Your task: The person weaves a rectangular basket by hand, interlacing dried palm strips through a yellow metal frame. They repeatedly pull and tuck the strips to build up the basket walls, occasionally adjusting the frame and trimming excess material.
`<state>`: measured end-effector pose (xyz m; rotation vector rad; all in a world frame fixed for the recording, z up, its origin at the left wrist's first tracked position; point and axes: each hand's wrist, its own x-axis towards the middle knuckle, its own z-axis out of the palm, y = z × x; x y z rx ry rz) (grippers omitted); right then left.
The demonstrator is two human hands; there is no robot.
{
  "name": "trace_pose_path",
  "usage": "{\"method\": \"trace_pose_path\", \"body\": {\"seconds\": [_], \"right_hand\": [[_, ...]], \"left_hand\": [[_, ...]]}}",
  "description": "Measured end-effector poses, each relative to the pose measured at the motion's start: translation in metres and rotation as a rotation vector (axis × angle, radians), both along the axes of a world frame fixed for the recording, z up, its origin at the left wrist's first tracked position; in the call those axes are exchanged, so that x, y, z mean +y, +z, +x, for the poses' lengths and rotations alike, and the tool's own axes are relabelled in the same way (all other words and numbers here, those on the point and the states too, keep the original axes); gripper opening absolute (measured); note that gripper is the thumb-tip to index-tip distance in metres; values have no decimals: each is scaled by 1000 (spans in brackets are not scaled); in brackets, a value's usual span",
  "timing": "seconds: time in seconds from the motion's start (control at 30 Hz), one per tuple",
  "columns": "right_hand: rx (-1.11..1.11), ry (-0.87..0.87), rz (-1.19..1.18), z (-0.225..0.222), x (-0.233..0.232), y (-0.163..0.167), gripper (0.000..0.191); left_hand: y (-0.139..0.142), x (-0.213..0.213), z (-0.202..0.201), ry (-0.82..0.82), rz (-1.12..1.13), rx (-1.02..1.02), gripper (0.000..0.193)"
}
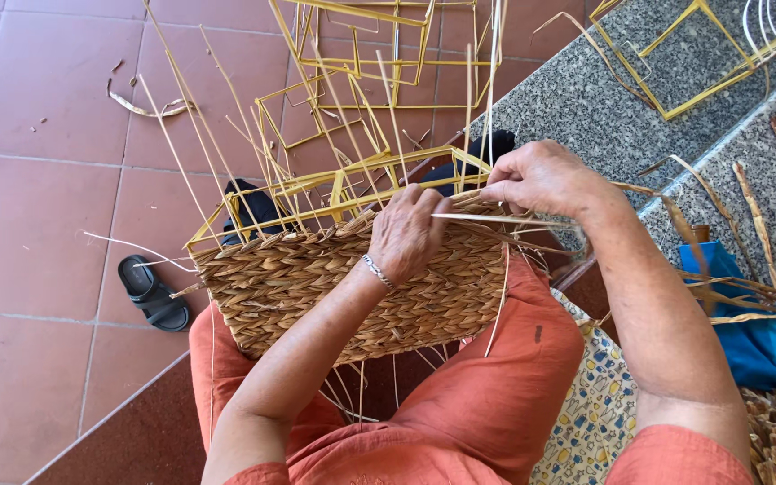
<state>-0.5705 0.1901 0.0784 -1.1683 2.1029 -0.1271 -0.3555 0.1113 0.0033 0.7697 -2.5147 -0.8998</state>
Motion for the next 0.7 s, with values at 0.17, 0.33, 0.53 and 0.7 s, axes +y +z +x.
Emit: {"method": "trace_pose_path", "body": {"seconds": [0.17, 0.33, 0.53, 0.7], "right_hand": [[188, 215, -357, 17, 6, -29, 26], [280, 172, -728, 50, 9, -62, 32], [291, 97, -673, 53, 20, -80, 36], [76, -26, -847, 49, 45, -75, 33]], "left_hand": [[-17, -7, 15, -31, 106, 153, 23], [-31, -5, 25, -170, -187, 211, 21], [-33, -10, 17, -87, -87, 186, 21], [-27, -15, -6, 87, 51, 76, 47]]}}
